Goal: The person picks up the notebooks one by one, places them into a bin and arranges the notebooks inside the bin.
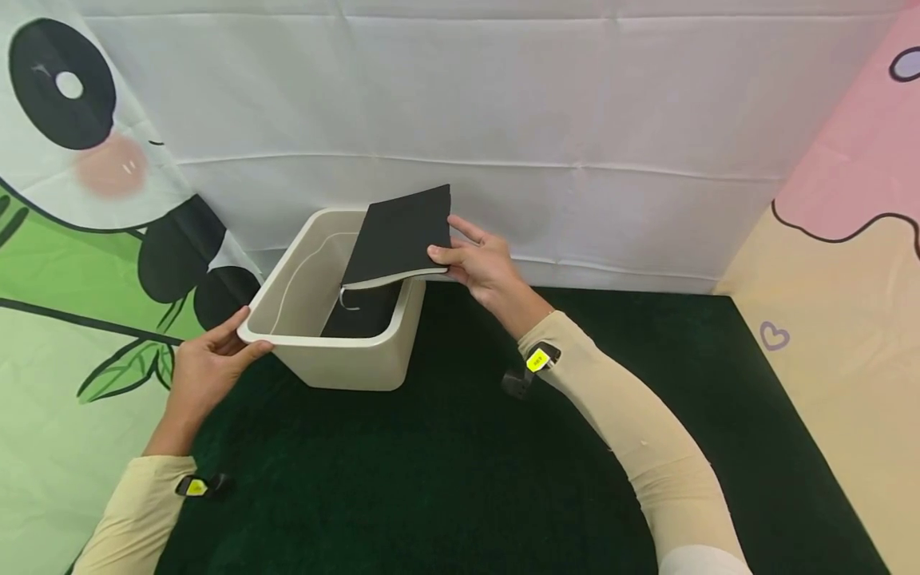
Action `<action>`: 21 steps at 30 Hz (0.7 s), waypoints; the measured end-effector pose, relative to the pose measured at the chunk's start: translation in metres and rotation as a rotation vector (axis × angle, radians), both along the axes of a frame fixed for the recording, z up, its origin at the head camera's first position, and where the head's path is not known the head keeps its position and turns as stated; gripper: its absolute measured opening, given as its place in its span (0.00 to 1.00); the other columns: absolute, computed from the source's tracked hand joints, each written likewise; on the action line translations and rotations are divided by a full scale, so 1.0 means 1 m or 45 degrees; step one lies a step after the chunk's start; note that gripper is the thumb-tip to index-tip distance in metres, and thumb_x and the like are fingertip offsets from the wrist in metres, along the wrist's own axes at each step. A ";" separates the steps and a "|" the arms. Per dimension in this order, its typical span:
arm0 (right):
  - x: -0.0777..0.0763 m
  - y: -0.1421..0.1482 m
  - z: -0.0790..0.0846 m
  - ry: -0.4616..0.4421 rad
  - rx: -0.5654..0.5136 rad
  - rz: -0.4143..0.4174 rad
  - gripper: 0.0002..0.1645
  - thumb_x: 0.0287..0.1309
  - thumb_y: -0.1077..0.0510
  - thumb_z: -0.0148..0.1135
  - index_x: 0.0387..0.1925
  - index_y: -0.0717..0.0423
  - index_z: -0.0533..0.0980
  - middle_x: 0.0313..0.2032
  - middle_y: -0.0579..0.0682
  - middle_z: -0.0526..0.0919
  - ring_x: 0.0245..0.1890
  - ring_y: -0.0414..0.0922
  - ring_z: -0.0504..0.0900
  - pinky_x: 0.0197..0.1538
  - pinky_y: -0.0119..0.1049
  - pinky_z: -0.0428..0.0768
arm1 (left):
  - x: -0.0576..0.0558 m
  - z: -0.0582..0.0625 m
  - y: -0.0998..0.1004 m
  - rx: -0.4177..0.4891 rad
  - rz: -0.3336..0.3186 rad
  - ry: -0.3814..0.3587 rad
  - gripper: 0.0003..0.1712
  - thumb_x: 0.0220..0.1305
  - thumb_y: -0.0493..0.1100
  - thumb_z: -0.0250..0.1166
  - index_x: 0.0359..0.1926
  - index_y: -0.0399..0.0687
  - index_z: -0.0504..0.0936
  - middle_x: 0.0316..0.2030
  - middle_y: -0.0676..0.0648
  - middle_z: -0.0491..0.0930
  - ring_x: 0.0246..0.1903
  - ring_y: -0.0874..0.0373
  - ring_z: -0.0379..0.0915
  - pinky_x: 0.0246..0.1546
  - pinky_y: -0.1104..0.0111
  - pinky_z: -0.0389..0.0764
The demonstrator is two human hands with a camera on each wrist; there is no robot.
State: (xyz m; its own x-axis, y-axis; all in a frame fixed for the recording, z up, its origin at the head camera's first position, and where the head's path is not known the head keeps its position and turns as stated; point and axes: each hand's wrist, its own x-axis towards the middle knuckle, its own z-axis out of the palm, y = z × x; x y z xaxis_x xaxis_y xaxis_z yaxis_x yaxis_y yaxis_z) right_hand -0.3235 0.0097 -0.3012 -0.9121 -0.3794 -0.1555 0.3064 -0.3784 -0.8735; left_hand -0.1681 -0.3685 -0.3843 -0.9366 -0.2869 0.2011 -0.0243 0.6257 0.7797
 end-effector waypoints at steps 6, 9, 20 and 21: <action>-0.001 -0.024 -0.003 0.014 0.036 0.007 0.42 0.62 0.76 0.63 0.74 0.47 0.68 0.64 0.60 0.77 0.43 0.45 0.87 0.47 0.33 0.86 | 0.000 0.000 0.001 0.013 -0.001 -0.011 0.46 0.62 0.59 0.72 0.77 0.59 0.64 0.70 0.41 0.70 0.65 0.40 0.72 0.58 0.44 0.75; -0.001 -0.033 -0.004 0.018 0.035 0.014 0.42 0.62 0.76 0.63 0.74 0.47 0.68 0.63 0.60 0.78 0.47 0.47 0.87 0.54 0.38 0.84 | 0.000 0.000 0.001 0.017 0.001 -0.007 0.46 0.62 0.59 0.72 0.77 0.60 0.64 0.70 0.41 0.71 0.65 0.40 0.72 0.58 0.45 0.75; -0.005 -0.065 -0.014 -0.013 0.096 -0.010 0.44 0.57 0.75 0.69 0.73 0.46 0.71 0.68 0.59 0.73 0.54 0.50 0.85 0.65 0.45 0.77 | -0.001 0.000 0.002 0.013 -0.002 0.000 0.45 0.62 0.59 0.72 0.77 0.58 0.64 0.70 0.40 0.70 0.65 0.39 0.71 0.58 0.44 0.74; -0.005 -0.068 -0.015 -0.011 0.107 -0.010 0.44 0.57 0.74 0.69 0.73 0.46 0.71 0.70 0.58 0.71 0.55 0.50 0.85 0.65 0.45 0.77 | -0.001 0.000 0.002 0.013 -0.003 0.000 0.45 0.63 0.59 0.72 0.77 0.58 0.64 0.70 0.40 0.70 0.65 0.39 0.72 0.58 0.44 0.74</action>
